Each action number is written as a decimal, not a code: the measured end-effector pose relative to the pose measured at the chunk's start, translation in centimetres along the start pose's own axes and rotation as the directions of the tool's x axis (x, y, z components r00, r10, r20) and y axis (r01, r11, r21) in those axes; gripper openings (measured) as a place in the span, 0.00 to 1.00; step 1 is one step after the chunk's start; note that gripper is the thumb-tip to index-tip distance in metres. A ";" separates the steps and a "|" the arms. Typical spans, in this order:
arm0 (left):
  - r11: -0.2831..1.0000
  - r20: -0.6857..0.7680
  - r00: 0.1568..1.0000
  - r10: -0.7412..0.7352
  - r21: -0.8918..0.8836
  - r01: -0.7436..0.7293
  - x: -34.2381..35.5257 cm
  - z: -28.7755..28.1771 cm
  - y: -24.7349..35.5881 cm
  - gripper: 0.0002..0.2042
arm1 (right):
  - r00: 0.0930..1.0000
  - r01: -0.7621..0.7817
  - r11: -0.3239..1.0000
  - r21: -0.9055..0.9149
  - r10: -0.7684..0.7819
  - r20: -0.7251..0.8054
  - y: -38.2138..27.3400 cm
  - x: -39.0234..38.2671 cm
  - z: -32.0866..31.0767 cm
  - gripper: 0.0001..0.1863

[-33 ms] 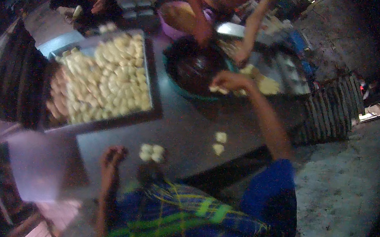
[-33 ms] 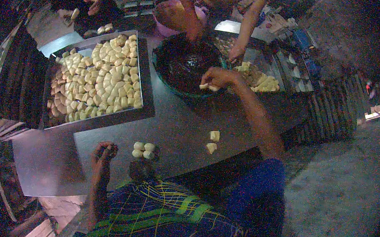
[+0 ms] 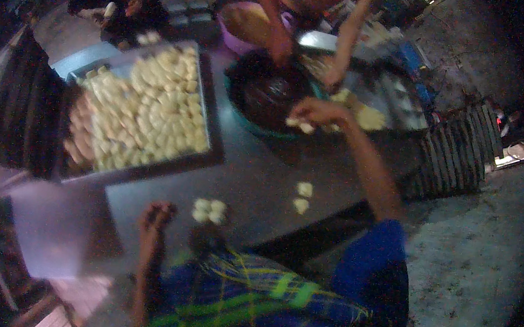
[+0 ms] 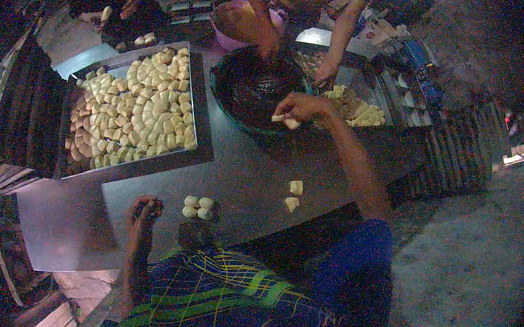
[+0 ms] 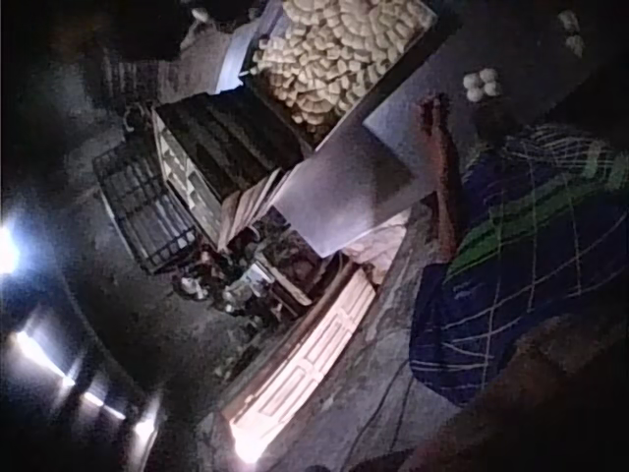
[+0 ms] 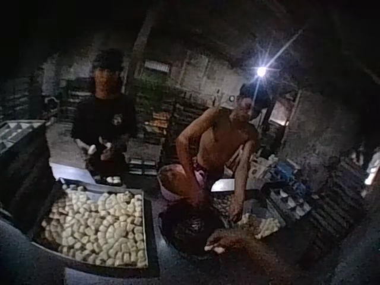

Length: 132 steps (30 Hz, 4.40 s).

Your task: The person shapes small pieces of dough by hand on a stainless steel table, grouping them into clusters. They also move metal baking trays on the workspace.

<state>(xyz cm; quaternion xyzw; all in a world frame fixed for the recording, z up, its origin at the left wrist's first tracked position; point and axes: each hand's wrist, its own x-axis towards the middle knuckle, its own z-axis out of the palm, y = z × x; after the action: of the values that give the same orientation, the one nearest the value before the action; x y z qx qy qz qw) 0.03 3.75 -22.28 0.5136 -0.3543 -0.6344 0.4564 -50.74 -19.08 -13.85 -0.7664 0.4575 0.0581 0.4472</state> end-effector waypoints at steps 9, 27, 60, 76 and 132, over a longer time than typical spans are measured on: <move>0.853 0.427 0.879 -0.214 -0.358 0.381 1.3 7.8 2.1 0.25 | 0.930 0.366 0.243 0.898 -0.066 -0.362 -15.8 1.5 13.7 0.36; 0.942 0.169 0.984 0.065 -0.335 -0.005 -0.3 6.3 3.5 0.08 | 0.855 0.519 -0.113 0.847 0.066 -0.515 -20.4 4.8 24.6 0.37; 0.995 0.113 0.993 -0.017 -0.097 0.029 -1.5 5.1 8.8 0.18 | 0.604 0.540 0.785 -0.303 -0.612 -0.510 -24.8 1.4 18.6 0.11; 0.961 0.054 0.996 -0.068 -0.265 0.080 -1.4 4.6 5.7 0.15 | 0.435 0.123 0.921 -0.370 -0.385 -0.814 -28.1 2.8 26.3 0.15; 0.905 0.344 0.935 0.079 -0.419 0.078 5.9 5.6 3.3 0.37 | 0.827 -0.015 0.862 0.506 0.295 -0.479 -17.3 1.7 24.9 0.15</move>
<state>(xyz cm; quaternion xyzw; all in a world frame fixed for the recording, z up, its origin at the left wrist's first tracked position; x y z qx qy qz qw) -5.02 -2.99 -19.98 0.2791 -0.2835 -0.7780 0.4863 -28.79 1.34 -18.53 -0.5739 0.6271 -0.2388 0.4694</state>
